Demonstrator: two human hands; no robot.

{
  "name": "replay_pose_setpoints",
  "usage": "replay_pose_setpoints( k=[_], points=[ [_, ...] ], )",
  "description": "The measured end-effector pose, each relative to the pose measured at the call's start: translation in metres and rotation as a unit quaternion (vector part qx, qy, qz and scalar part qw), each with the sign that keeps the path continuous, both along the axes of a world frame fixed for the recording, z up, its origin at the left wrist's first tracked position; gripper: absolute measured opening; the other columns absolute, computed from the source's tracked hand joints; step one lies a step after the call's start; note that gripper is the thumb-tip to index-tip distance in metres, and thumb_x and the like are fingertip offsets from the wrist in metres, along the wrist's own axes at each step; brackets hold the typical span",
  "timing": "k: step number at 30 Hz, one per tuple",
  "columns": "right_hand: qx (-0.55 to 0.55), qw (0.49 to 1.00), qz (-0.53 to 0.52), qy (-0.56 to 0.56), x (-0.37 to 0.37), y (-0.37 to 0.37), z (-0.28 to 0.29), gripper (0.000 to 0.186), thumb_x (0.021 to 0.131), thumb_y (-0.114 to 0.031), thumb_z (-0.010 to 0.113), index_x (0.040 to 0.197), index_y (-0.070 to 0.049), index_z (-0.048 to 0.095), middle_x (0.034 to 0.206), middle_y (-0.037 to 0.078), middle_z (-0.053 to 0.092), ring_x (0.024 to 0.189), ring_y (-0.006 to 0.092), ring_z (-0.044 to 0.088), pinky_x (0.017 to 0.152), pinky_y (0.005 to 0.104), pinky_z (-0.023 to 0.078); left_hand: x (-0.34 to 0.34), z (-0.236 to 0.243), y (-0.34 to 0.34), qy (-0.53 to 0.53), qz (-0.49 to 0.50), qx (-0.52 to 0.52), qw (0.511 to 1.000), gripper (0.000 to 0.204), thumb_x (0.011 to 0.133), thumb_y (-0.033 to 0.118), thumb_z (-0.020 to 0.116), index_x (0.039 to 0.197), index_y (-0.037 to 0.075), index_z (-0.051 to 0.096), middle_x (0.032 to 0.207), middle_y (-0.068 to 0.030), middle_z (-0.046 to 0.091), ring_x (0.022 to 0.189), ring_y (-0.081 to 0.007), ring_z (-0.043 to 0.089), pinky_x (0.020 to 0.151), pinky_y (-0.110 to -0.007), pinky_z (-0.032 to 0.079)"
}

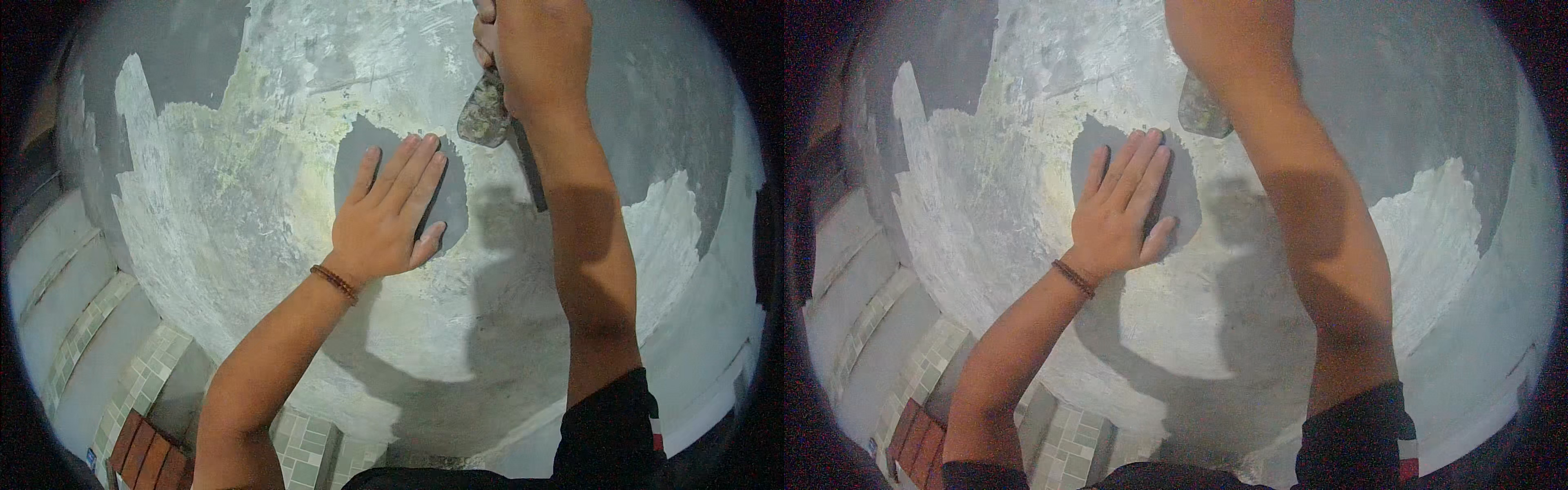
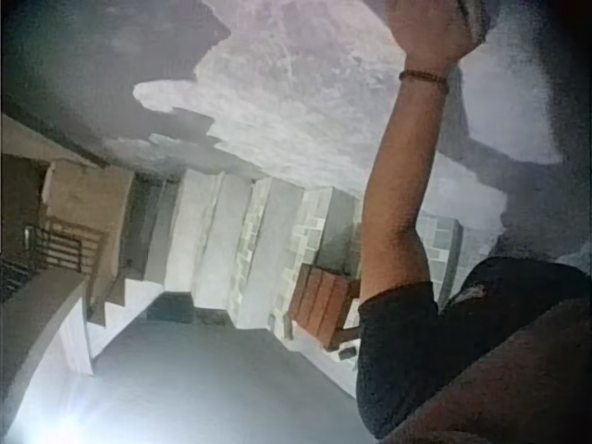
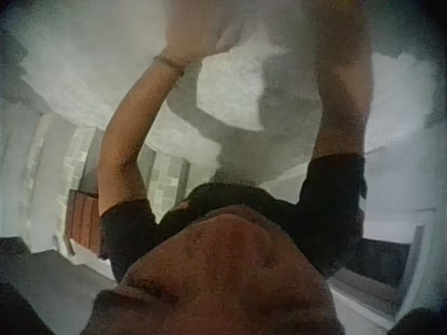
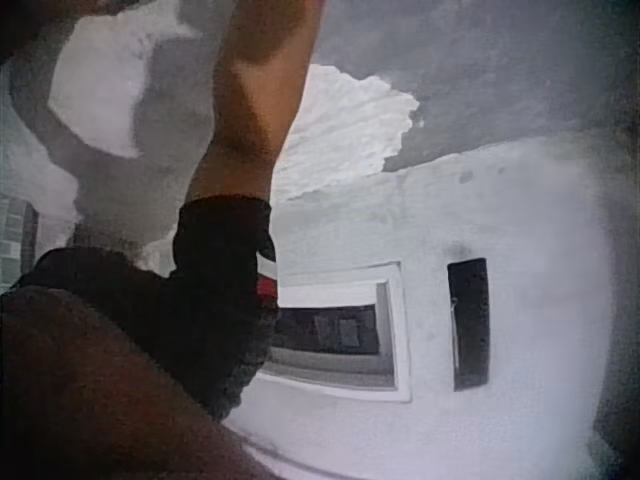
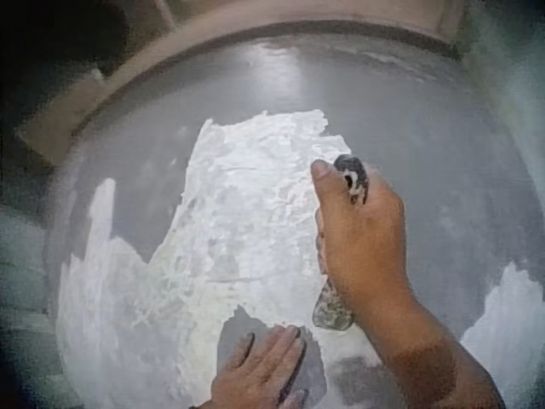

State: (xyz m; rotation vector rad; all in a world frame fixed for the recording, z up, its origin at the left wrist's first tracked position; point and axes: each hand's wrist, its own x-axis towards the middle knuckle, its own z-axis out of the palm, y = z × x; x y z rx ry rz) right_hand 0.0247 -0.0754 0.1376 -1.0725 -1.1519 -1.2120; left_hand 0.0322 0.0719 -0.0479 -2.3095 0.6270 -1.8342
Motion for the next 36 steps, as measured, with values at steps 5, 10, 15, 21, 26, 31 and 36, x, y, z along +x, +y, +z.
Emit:
replay_pose_setpoints(
  k=[5, 10, 15, 21, 26, 31, 36],
  points=[
    [-0.01, 0.994, 0.085, 0.062, 0.0, -0.007, 0.002, 0.031, 0.101, -0.028, 0.065, 0.082, -0.006, 0.057, 0.063, -0.001, 0.054, 0.048, 0.0091, 0.047, 0.044, 0.0299, 0.039, 0.004, 0.002, 0.002, -0.018, 0.0, 0.006, 1.0, 0.078, 0.087, 0.038, 0.061, 0.154, 0.002, 0.042, 0.16, -0.0189, 0.041, 0.148, -0.0356, 0.04, 0.123, -0.056, 0.022],
    [-0.003, 0.998, 0.041, 0.046, 0.004, -0.003, 0.003, 0.033, 0.101, -0.03, 0.066, 0.082, -0.006, 0.055, 0.061, -0.002, 0.052, 0.047, 0.0092, 0.047, 0.043, 0.0294, 0.04, 0.005, 0.004, 0.003, -0.023, 0.005, 0.013, 1.0, 0.077, 0.088, 0.038, 0.06, 0.154, 0.002, 0.042, 0.16, -0.019, 0.041, 0.149, -0.0357, 0.04, 0.124, -0.055, 0.022],
    [-0.004, 0.996, 0.042, 0.076, -0.002, -0.009, 0.004, 0.033, 0.101, -0.03, 0.066, 0.081, -0.006, 0.056, 0.061, -0.002, 0.052, 0.046, 0.0099, 0.048, 0.042, 0.0296, 0.039, 0.003, 0.003, 0.002, -0.008, 0.003, 0.005, 1.0, 0.079, 0.087, 0.036, 0.061, 0.155, 0.001, 0.041, 0.161, -0.0191, 0.041, 0.15, -0.0359, 0.038, 0.124, -0.055, 0.021],
    [0.004, 0.997, 0.037, 0.07, -0.004, -0.011, 0.002, 0.031, 0.102, -0.028, 0.065, 0.081, -0.008, 0.055, 0.059, -0.002, 0.05, 0.045, 0.0095, 0.047, 0.041, 0.0288, 0.039, 0.002, 0.003, 0.0, -0.012, 0.01, 0.001, 1.0, 0.077, 0.086, 0.035, 0.062, 0.153, 0.002, 0.044, 0.16, -0.0159, 0.042, 0.149, -0.0314, 0.039, 0.125, -0.053, 0.019],
    [-0.023, 0.994, 0.076, 0.079, 0.002, -0.01, 0.0, 0.03, 0.104, -0.029, 0.064, 0.083, -0.008, 0.055, 0.06, -0.002, 0.051, 0.046, 0.0087, 0.048, 0.041, 0.028, 0.039, 0.002, 0.004, 0.0, -0.015, 0.012, -0.004, 1.0, 0.074, 0.087, 0.036, 0.061, 0.151, 0.002, 0.046, 0.16, -0.015, 0.043, 0.149, -0.0293, 0.04, 0.126, -0.051, 0.017],
    [0.007, 0.997, 0.059, 0.055, 0.002, -0.012, -0.003, 0.033, 0.103, -0.029, 0.064, 0.08, -0.008, 0.055, 0.061, -0.001, 0.053, 0.047, 0.0088, 0.048, 0.043, 0.0281, 0.039, 0.002, 0.004, 0.0, -0.021, 0.014, 0.001, 1.0, 0.074, 0.087, 0.036, 0.061, 0.152, 0.003, 0.046, 0.16, -0.0152, 0.043, 0.149, -0.0298, 0.04, 0.126, -0.051, 0.018],
    [0.01, 0.998, -0.05, -0.04, 0.006, -0.006, -0.002, 0.035, 0.102, -0.031, 0.066, 0.081, -0.004, 0.057, 0.066, 0.002, 0.055, 0.058, 0.0117, 0.051, 0.053, 0.0328, 0.043, 0.002, 0.004, -0.002, -0.015, 0.019, -0.002, 1.0, 0.074, 0.087, 0.036, 0.06, 0.152, 0.003, 0.046, 0.16, -0.015, 0.043, 0.149, -0.0299, 0.039, 0.126, -0.051, 0.019]
  ],
)
